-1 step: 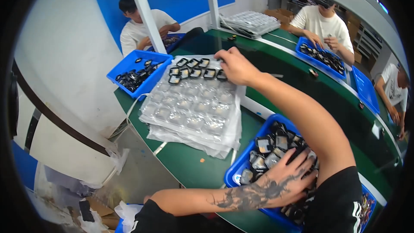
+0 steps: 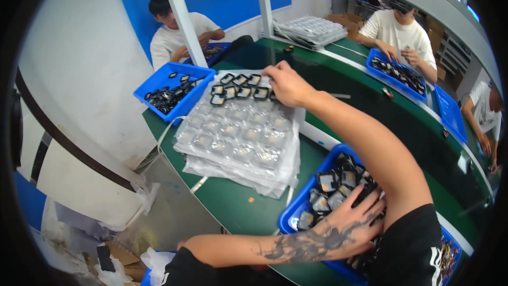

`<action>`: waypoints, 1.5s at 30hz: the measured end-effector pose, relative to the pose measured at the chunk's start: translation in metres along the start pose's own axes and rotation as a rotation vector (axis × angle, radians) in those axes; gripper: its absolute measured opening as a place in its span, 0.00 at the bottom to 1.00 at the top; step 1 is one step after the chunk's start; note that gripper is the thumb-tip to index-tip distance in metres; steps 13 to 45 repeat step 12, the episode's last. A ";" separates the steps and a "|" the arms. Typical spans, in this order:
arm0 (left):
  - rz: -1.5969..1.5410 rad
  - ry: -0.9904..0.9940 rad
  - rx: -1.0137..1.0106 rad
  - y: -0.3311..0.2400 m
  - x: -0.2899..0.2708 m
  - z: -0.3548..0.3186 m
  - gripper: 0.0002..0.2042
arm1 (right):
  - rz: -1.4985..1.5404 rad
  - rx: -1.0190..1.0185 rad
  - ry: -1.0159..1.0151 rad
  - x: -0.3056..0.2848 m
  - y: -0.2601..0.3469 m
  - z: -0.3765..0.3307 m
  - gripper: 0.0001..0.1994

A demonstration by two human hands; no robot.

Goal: Unpack small electronic modules from plastic protective trays and sort them into a storage container.

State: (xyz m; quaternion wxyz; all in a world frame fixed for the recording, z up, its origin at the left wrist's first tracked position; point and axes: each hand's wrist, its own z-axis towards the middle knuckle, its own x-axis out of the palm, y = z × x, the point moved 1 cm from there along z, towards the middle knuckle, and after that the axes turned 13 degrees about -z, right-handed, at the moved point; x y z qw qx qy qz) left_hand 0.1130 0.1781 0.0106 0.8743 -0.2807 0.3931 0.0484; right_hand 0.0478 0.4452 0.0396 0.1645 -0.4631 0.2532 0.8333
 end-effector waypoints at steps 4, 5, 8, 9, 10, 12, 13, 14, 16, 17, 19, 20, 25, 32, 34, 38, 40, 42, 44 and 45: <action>0.038 -0.083 0.009 0.020 -0.063 -0.023 0.22 | -0.219 -0.088 0.092 0.039 -0.034 -0.008 0.15; 0.115 -0.140 0.021 0.029 -0.091 -0.032 0.16 | -0.244 -0.095 0.109 0.035 -0.026 -0.013 0.16; 0.254 -0.514 -0.110 0.116 -0.170 -0.045 0.11 | -0.249 -0.097 0.183 0.023 -0.013 -0.011 0.21; 0.459 -0.514 -0.168 0.156 -0.197 -0.046 0.16 | -0.231 -0.090 0.242 0.024 -0.014 -0.009 0.23; 0.534 -0.498 -0.383 0.202 -0.217 -0.057 0.24 | -0.231 -0.098 0.245 0.025 -0.010 -0.005 0.23; 0.538 -0.289 -0.781 0.254 -0.243 -0.063 0.38 | -0.172 0.016 0.273 0.025 -0.006 -0.004 0.29; 0.538 -0.289 -0.781 0.254 -0.243 -0.063 0.38 | -0.172 0.016 0.273 0.025 -0.006 -0.004 0.29; 0.538 -0.289 -0.781 0.254 -0.243 -0.063 0.38 | -0.172 0.016 0.273 0.025 -0.006 -0.004 0.29; 0.538 -0.289 -0.781 0.254 -0.243 -0.063 0.38 | -0.172 0.016 0.273 0.025 -0.006 -0.004 0.29; 0.538 -0.289 -0.781 0.254 -0.243 -0.063 0.38 | -0.172 0.016 0.273 0.025 -0.006 -0.004 0.29; 0.538 -0.289 -0.781 0.254 -0.243 -0.063 0.38 | -0.172 0.016 0.273 0.025 -0.006 -0.004 0.29; 0.538 -0.289 -0.781 0.254 -0.243 -0.063 0.38 | -0.172 0.016 0.273 0.025 -0.006 -0.004 0.29; 0.538 -0.289 -0.781 0.254 -0.243 -0.063 0.38 | -0.172 0.016 0.273 0.025 -0.006 -0.004 0.29; 0.538 -0.289 -0.781 0.254 -0.243 -0.063 0.38 | -0.172 0.016 0.273 0.025 -0.006 -0.004 0.29; 0.538 -0.289 -0.781 0.254 -0.243 -0.063 0.38 | -0.172 0.016 0.273 0.025 -0.006 -0.004 0.29; 0.538 -0.289 -0.781 0.254 -0.243 -0.063 0.38 | -0.172 0.016 0.273 0.025 -0.006 -0.004 0.29; 0.538 -0.289 -0.781 0.254 -0.243 -0.063 0.38 | -0.172 0.016 0.273 0.025 -0.006 -0.004 0.29; 0.538 -0.289 -0.781 0.254 -0.243 -0.063 0.38 | -0.172 0.016 0.273 0.025 -0.006 -0.004 0.29; 0.538 -0.289 -0.781 0.254 -0.243 -0.063 0.38 | -0.172 0.016 0.273 0.025 -0.006 -0.004 0.29; 0.538 -0.289 -0.781 0.254 -0.243 -0.063 0.38 | -0.172 0.016 0.273 0.025 -0.006 -0.004 0.29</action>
